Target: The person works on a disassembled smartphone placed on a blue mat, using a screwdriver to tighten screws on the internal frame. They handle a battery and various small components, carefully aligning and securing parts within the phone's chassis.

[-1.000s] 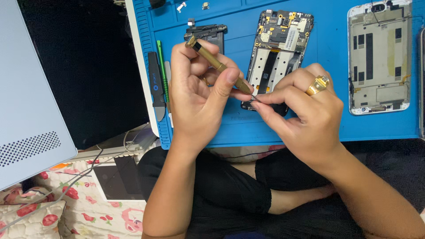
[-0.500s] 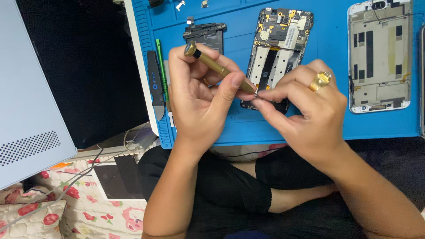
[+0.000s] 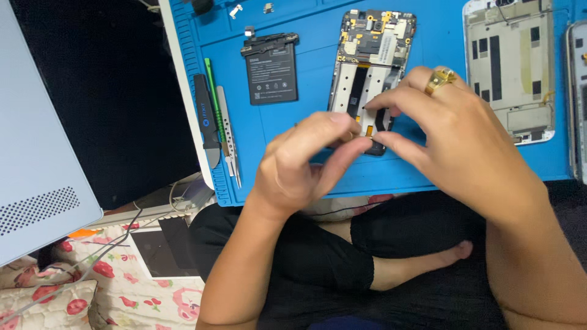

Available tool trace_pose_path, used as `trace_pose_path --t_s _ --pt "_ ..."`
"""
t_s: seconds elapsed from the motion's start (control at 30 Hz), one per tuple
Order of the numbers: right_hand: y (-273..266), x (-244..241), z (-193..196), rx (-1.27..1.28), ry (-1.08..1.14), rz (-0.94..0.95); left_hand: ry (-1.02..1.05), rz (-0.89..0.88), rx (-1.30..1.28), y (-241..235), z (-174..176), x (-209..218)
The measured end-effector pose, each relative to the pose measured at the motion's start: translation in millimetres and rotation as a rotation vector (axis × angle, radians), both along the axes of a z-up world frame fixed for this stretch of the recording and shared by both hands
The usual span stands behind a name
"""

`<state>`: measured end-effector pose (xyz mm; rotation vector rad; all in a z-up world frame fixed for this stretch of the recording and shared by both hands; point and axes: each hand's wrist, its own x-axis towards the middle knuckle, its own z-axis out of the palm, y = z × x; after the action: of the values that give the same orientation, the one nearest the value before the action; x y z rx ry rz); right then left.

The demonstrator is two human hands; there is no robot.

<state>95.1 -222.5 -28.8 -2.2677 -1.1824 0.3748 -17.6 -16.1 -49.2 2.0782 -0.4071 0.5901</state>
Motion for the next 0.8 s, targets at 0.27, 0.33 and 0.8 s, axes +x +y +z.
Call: trace_pose_path --t_s 0.27,0.33,0.8 --pt "-2.1 4.3 -2.1 0.02 0.07 -0.031 0.01 -0.036 -0.009 -11.3 -14.7 -3.6" --pt "-1.9 3.9 -2.3 0.006 0.079 -0.033 -0.002 0.002 0.041 -14.0 -16.0 -3.5" --pt "-1.8 4.6 -3.5 0.058 0.089 -0.043 -0.111 -0.152 0.144 -14.4 28.9 12.0"
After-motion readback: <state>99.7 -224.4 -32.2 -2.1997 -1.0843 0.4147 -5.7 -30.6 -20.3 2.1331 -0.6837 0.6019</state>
